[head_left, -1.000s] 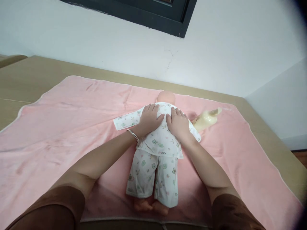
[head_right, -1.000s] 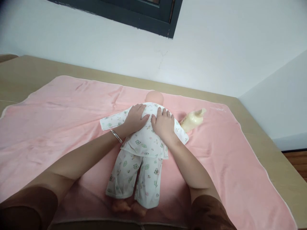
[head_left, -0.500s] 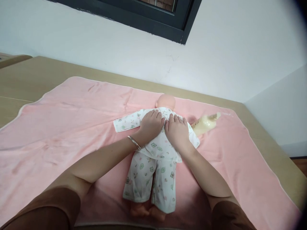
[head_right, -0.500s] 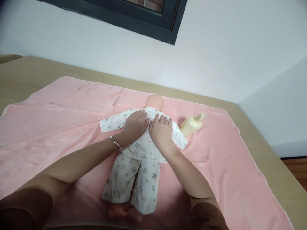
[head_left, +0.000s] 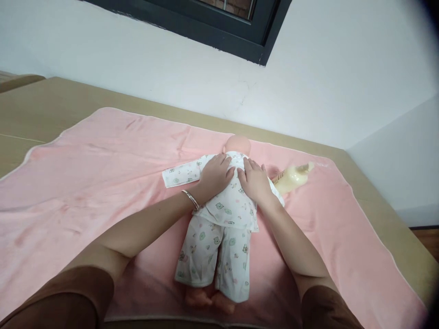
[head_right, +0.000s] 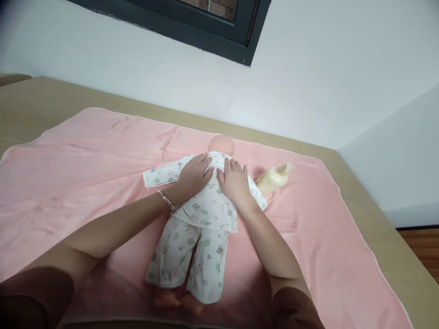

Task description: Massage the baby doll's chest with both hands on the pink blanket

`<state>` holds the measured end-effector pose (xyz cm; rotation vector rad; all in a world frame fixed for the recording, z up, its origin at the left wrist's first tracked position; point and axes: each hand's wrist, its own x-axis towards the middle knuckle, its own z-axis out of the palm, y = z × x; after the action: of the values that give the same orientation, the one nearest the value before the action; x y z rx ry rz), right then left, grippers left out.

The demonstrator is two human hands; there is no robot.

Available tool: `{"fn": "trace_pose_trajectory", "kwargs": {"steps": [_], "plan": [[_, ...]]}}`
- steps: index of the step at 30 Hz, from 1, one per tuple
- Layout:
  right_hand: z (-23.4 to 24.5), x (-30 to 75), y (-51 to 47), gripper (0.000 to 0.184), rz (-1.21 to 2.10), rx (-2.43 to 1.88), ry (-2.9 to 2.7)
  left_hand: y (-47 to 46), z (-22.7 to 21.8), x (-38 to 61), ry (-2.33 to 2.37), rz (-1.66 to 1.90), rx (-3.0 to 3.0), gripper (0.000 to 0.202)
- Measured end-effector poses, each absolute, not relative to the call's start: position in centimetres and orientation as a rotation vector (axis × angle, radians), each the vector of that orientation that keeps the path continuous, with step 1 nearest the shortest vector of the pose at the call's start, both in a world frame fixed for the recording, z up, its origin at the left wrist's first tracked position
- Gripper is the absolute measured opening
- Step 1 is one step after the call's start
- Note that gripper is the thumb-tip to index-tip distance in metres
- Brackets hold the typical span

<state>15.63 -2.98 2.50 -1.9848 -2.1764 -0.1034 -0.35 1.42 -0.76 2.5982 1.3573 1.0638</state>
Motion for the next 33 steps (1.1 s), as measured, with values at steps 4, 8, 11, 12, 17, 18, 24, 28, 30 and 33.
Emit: {"fn": "trace_pose_trajectory", "kwargs": {"steps": [4,8,11,12,17,18,24,28,30,33], "plan": [[3.1,13.7,-5.0,0.054,-0.287,-2.021,-2.177,-0.1,0.1,-0.2,1.438,1.009,2.663,0.034],[3.1,14.1,-4.4,0.052,-0.185,-2.025,-2.102,0.3,-0.1,-0.2,1.501,1.006,2.604,0.034],[2.5,15.4,-2.8,0.06,-0.05,-2.014,-2.077,1.4,-0.7,-0.3,1.447,1.045,2.566,0.038],[2.3,15.8,-2.4,0.063,-0.024,-2.012,-2.079,1.7,-0.9,-0.4,1.426,1.048,2.564,0.041],[2.1,15.8,-2.2,0.061,-0.033,-1.971,-2.13,1.9,-1.0,-0.4,1.341,1.051,2.609,0.04],[2.2,15.5,-2.5,0.06,-0.061,-1.961,-2.137,1.6,-0.8,-0.4,1.334,1.06,2.622,0.038],[2.3,13.8,-4.4,0.054,-0.265,-2.0,-2.106,0.2,-0.4,-0.1,1.455,1.067,2.672,0.032],[2.1,13.6,-4.6,0.053,-0.264,-2.008,-2.072,-0.1,-0.3,-0.1,1.52,1.045,2.646,0.033],[2.1,13.7,-4.4,0.053,-0.235,-2.022,-2.049,0.0,-0.2,-0.2,1.536,1.039,2.629,0.032],[2.3,13.8,-4.2,0.052,-0.19,-2.072,-1.998,0.2,-0.2,-0.3,1.534,1.028,2.616,0.029]]}}
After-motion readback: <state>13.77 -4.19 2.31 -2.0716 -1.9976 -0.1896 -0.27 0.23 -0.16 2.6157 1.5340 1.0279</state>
